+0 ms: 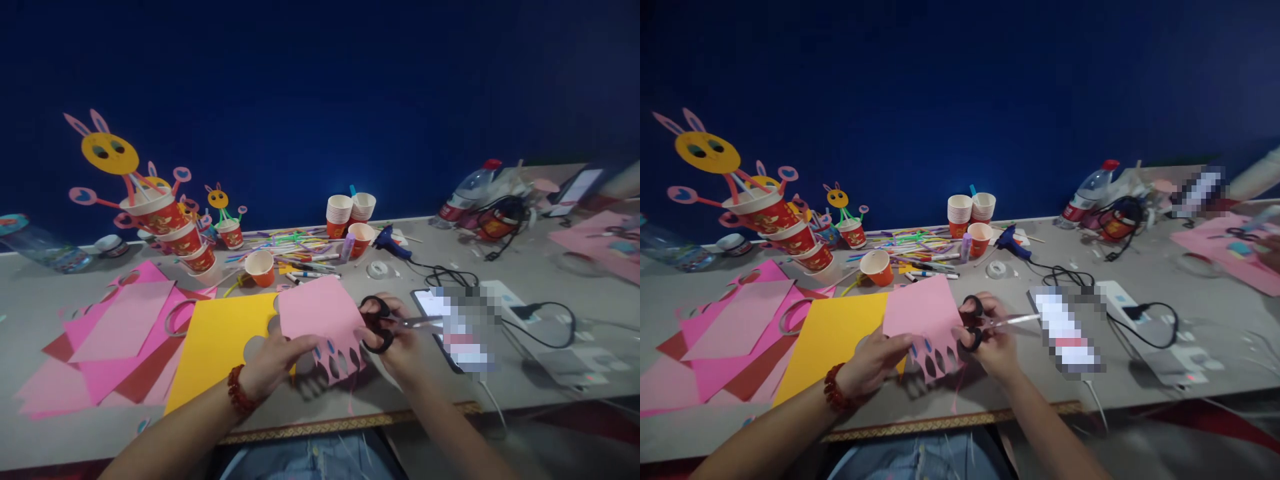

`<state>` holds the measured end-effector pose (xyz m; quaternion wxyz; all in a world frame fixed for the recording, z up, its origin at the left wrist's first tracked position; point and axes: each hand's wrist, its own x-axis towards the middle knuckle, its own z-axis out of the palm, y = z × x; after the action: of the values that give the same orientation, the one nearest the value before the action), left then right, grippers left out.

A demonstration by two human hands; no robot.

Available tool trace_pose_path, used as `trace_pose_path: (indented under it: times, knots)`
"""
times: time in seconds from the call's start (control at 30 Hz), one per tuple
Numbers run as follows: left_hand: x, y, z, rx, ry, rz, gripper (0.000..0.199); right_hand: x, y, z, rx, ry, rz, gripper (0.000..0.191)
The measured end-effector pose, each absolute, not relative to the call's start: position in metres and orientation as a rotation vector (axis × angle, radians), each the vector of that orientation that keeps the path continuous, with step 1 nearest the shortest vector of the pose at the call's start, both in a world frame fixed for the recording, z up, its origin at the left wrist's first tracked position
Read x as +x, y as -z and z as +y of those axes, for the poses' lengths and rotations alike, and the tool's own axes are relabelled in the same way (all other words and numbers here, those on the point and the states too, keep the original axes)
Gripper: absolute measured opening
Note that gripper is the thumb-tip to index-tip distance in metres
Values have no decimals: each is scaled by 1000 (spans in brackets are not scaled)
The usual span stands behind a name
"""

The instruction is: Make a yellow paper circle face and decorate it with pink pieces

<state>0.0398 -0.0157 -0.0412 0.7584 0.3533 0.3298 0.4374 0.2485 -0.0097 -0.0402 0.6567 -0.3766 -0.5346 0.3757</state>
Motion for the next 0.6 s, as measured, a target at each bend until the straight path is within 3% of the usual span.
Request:
trace_pose_path:
  times: [0.37,0.6]
  knots:
    - [26,55,-9,1204,-1232,1065,25,262,69,-43,-1127,-924,-1245,30]
    - [26,69,-6,1037,-1437,1111,26,250,82,-100,-1150,-1554,-1428,36]
